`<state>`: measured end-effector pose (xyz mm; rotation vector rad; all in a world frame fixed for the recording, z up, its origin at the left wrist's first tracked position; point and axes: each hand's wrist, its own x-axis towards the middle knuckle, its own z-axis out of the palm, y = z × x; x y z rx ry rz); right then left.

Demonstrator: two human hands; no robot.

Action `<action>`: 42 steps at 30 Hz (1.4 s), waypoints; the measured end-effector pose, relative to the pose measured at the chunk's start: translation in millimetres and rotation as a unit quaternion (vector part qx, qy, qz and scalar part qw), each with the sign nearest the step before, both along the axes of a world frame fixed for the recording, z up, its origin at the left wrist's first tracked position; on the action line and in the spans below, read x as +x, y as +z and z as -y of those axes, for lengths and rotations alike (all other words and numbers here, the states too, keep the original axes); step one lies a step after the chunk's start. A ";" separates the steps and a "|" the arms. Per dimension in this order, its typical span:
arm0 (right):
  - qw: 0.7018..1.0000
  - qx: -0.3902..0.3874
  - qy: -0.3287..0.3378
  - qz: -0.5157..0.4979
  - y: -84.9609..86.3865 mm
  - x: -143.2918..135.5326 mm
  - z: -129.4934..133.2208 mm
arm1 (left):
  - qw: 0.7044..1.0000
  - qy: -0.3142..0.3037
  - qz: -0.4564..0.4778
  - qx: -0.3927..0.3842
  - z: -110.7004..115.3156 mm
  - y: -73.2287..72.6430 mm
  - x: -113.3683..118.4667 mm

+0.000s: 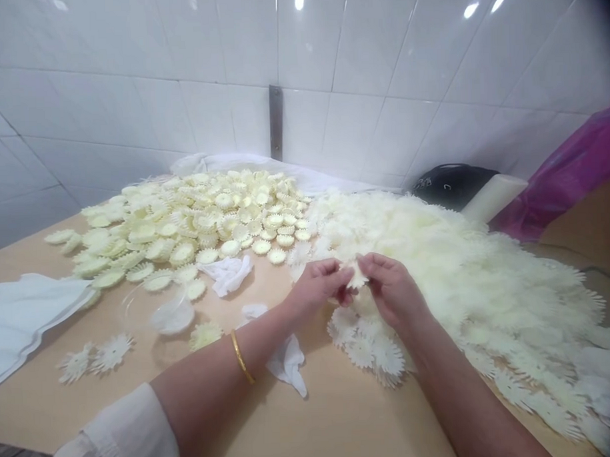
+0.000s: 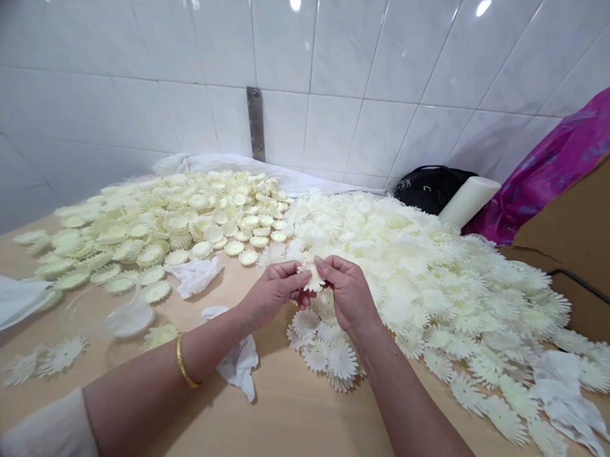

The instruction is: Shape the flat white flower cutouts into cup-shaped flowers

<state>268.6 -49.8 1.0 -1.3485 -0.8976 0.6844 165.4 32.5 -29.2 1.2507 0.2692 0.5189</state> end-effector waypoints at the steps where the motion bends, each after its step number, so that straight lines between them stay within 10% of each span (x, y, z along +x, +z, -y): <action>1: 1.000 0.001 -0.005 -0.009 -0.4 -0.7 -0.6 | 1.000 0.013 0.000 0.016 0.9 0.8 -0.2; 8: 0.982 -0.008 -0.095 0.164 -5.4 -4.5 -2.9 | 0.995 0.095 0.015 -0.025 4.9 3.1 2.0; 16: 0.999 0.030 -0.019 -0.024 -5.3 -1.7 -8.0 | 0.985 0.156 -0.027 0.074 13.8 4.5 6.0; 20: 0.985 0.006 -0.147 0.086 -7.8 1.8 -10.0 | 0.869 0.307 -0.048 0.386 21.0 9.6 4.3; 23: 0.973 0.003 -0.176 0.152 -8.0 2.4 -9.2 | 0.756 0.293 -0.022 0.585 23.3 12.7 1.2; 25: 0.973 0.007 -0.155 0.172 -7.7 1.2 -8.4 | 0.734 0.265 -0.024 0.625 23.7 12.5 -0.3; 29: 0.982 0.020 -0.085 0.170 -8.4 -0.8 -8.2 | 0.794 0.252 -0.046 0.552 21.9 10.9 -2.1; 35: 0.988 0.022 -0.098 0.120 -8.5 4.8 -7.8 | 0.948 0.199 -0.024 0.247 11.9 17.0 -5.0; 42: 0.991 -0.036 0.085 0.098 3.0 5.6 3.1 | 0.969 0.177 -0.054 0.165 2.0 12.9 -4.5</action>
